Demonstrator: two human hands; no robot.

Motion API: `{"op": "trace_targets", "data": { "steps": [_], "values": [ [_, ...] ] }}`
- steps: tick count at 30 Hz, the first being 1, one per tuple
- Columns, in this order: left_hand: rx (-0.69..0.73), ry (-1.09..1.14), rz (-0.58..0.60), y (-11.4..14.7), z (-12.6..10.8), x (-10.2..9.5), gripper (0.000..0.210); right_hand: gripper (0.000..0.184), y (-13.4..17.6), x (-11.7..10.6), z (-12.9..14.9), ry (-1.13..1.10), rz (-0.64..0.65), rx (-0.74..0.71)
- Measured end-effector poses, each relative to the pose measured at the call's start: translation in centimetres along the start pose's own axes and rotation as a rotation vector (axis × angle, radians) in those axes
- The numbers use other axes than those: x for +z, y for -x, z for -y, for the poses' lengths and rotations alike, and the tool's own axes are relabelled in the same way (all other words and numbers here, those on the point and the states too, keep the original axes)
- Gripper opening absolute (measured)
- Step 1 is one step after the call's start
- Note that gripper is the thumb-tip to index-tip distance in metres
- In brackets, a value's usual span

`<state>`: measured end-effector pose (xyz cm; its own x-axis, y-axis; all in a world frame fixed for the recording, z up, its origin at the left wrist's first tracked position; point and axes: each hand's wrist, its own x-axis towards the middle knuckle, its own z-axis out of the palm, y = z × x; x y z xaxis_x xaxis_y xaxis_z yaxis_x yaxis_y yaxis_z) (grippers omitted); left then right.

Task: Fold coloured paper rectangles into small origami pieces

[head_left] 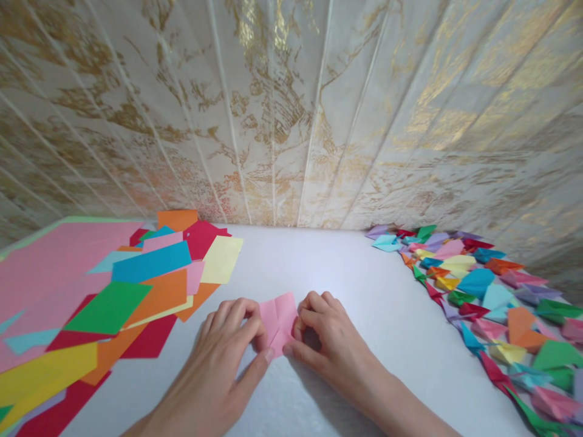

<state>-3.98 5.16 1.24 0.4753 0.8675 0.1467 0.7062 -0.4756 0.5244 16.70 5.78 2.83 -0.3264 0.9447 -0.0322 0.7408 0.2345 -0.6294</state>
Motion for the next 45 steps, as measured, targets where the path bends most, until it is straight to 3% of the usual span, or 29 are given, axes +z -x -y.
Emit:
{"op": "trace_targets", "data": {
  "steps": [10, 18, 25, 28, 31, 34, 36, 39, 41, 43, 45],
  "values": [
    [0.021, -0.044, -0.054, 0.3, 0.1, 1.2, 0.012, 0.016, 0.2, -0.4, 0.2, 0.002, 0.009, 0.007],
    [0.087, -0.038, -0.094, 0.7, 0.5, 1.5, 0.009, 0.047, 0.7, -1.0, -0.9, -0.110, 0.028, -0.147],
    [0.215, -0.092, -0.205, 0.7, -0.3, 1.8, 0.015, 0.016, 0.6, 0.7, 0.5, 0.063, -0.007, -0.222],
    [0.218, -0.075, -0.276, 0.9, -0.5, 1.5, 0.030, 0.017, 0.7, 0.8, 0.5, -0.126, -0.047, -0.207],
    [0.249, -0.082, -0.429, 0.9, -0.8, 1.1, 0.032, 0.008, 0.6, 0.8, 0.5, -0.572, -0.130, -0.067],
    [0.352, -0.148, -0.457, 0.0, -1.3, 0.8, 0.027, 0.023, 0.2, 1.1, 0.5, -1.021, -0.120, 0.071],
    [0.396, -0.185, -0.454, -1.1, -1.7, 0.8, 0.021, 0.027, 0.0, 1.2, 0.4, -1.109, -0.078, 0.094],
    [0.464, -0.189, -0.402, -3.0, -1.7, 0.7, 0.020, 0.023, 0.1, 0.4, 0.1, -0.895, -0.051, 0.111],
    [0.503, -0.191, -0.354, -3.8, -1.5, 0.7, 0.020, 0.017, 0.4, -0.9, -0.2, -0.608, -0.064, 0.137],
    [0.515, -0.188, -0.324, -4.0, -1.2, 0.8, 0.019, 0.010, 0.8, -2.3, -0.7, -0.394, 0.010, 0.170],
    [0.517, -0.176, -0.283, -4.0, -1.0, 0.9, 0.016, 0.012, 1.0, -3.2, -1.5, -0.127, -0.048, 0.141]
  ]
}}
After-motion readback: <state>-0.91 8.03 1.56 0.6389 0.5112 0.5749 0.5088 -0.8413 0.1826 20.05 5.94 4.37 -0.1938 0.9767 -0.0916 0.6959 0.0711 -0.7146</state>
